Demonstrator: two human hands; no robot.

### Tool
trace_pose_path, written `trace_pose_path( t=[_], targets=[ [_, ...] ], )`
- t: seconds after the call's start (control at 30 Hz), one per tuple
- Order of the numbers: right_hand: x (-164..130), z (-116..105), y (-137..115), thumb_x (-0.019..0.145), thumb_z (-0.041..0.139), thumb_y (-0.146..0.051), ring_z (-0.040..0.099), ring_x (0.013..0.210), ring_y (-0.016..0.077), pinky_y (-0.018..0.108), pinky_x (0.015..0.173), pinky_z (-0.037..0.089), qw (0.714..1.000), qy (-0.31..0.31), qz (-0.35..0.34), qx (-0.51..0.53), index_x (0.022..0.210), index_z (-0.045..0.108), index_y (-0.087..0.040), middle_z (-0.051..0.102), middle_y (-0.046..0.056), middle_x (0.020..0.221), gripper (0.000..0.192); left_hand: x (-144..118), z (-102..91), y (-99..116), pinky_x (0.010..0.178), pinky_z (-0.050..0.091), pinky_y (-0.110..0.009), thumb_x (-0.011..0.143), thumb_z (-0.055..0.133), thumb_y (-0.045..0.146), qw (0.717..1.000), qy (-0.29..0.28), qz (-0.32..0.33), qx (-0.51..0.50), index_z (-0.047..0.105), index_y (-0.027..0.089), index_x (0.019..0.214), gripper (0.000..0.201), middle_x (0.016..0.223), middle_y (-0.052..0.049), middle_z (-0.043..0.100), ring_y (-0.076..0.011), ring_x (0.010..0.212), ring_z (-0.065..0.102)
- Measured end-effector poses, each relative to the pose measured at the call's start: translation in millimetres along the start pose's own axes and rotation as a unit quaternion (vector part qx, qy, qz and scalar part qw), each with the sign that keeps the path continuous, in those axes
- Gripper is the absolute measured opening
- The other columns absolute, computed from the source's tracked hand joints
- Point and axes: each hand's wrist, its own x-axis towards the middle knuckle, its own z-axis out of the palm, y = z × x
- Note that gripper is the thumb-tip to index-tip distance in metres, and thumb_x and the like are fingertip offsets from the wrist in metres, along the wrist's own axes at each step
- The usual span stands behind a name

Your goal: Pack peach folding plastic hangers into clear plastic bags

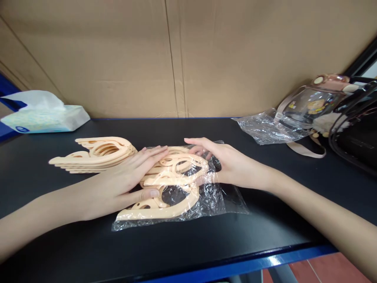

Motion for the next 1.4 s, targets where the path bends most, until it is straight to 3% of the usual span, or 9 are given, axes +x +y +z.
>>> trace_pose_path(
  t=[0.1, 0.23, 0.47, 0.57, 0.67, 0.87, 1.1, 1.4],
  targets=[
    [-2, -9, 5, 0.087, 0.08, -0.048, 0.068, 0.121, 0.0273, 0.047, 0.104, 0.055, 1.0, -0.012, 0.021, 0.004, 0.158, 0.043, -0.029, 0.07, 0.009, 0.139, 0.082, 0, 2.8, -2, 0.128, 0.029, -0.057, 0.108, 0.04, 0.066, 1.0, 0.012, 0.015, 0.005, 0.02, 0.018, 0.17, 0.081, 0.175, -0.015, 0.025, -0.0367, 0.16, 0.027],
    [-2, -16, 11, 0.085, 0.081, -0.047, 0.071, 0.106, 0.0248, 0.046, 0.097, 0.057, 0.999, -0.021, 0.047, 0.009, 0.156, 0.047, -0.028, 0.076, 0.006, 0.121, 0.081, -2, 5.4, -4, 0.129, 0.028, -0.054, 0.108, 0.041, 0.064, 0.999, 0.023, 0.026, 0.011, 0.02, 0.019, 0.17, 0.079, 0.175, -0.013, 0.025, -0.0356, 0.16, 0.027],
    [7, 9, 10, 0.08, 0.086, -0.044, 0.069, 0.08, 0.0197, 0.039, 0.08, 0.056, 0.997, 0.049, 0.038, 0.04, 0.144, 0.057, -0.027, 0.072, -0.002, 0.09, 0.072, -1, 3.8, -3, 0.129, 0.03, -0.054, 0.108, 0.041, 0.066, 0.999, 0.019, 0.027, 0.008, 0.022, 0.021, 0.169, 0.078, 0.176, -0.012, 0.025, -0.0353, 0.161, 0.026],
    [8, 12, 11, 0.079, 0.087, -0.043, 0.067, 0.076, 0.0191, 0.038, 0.078, 0.055, 0.998, 0.043, 0.031, 0.036, 0.14, 0.06, -0.026, 0.068, -0.005, 0.081, 0.069, 1, 2.3, -1, 0.128, 0.031, -0.053, 0.108, 0.039, 0.067, 0.999, 0.023, 0.027, 0.006, 0.027, 0.018, 0.168, 0.078, 0.174, -0.014, 0.029, -0.0348, 0.16, 0.029],
    [7, 5, 12, 0.078, 0.088, -0.044, 0.068, 0.077, 0.0192, 0.038, 0.081, 0.055, 0.998, 0.037, 0.036, 0.038, 0.142, 0.058, -0.026, 0.072, -0.004, 0.084, 0.073, 2, -0.4, 4, 0.128, 0.031, -0.054, 0.107, 0.038, 0.069, 1.0, 0.014, 0.024, 0.004, 0.028, 0.016, 0.167, 0.08, 0.174, -0.015, 0.03, -0.035, 0.16, 0.029],
    [5, -3, 9, 0.084, 0.082, -0.043, 0.071, 0.083, 0.0197, 0.041, 0.085, 0.055, 0.997, 0.056, 0.037, 0.047, 0.145, 0.059, -0.029, 0.082, 0.003, 0.108, 0.067, -1, -8.4, 23, 0.131, 0.025, -0.042, 0.113, 0.02, 0.063, 0.999, 0.022, -0.025, 0.007, 0.036, 0.016, 0.165, 0.072, 0.172, -0.009, 0.035, -0.0254, 0.16, 0.03],
    [5, 3, 5, 0.08, 0.087, -0.042, 0.071, 0.079, 0.0197, 0.039, 0.08, 0.055, 0.996, 0.072, 0.034, 0.047, 0.139, 0.063, -0.027, 0.082, 0.001, 0.094, 0.066, 0, -7.2, 24, 0.13, 0.028, -0.044, 0.113, 0.02, 0.062, 0.999, 0.026, -0.022, 0.01, 0.038, 0.015, 0.163, 0.071, 0.172, -0.012, 0.036, -0.0277, 0.159, 0.032],
    [7, 12, 6, 0.082, 0.084, -0.042, 0.071, 0.074, 0.0199, 0.04, 0.077, 0.057, 0.995, 0.085, 0.024, 0.056, 0.14, 0.059, -0.03, 0.08, 0.0, 0.095, 0.064, 5, 1.1, 9, 0.128, 0.033, -0.05, 0.112, 0.029, 0.059, 0.999, 0.035, 0.018, 0.007, 0.036, 0.013, 0.164, 0.069, 0.17, -0.016, 0.038, -0.0329, 0.158, 0.034]
  ],
)
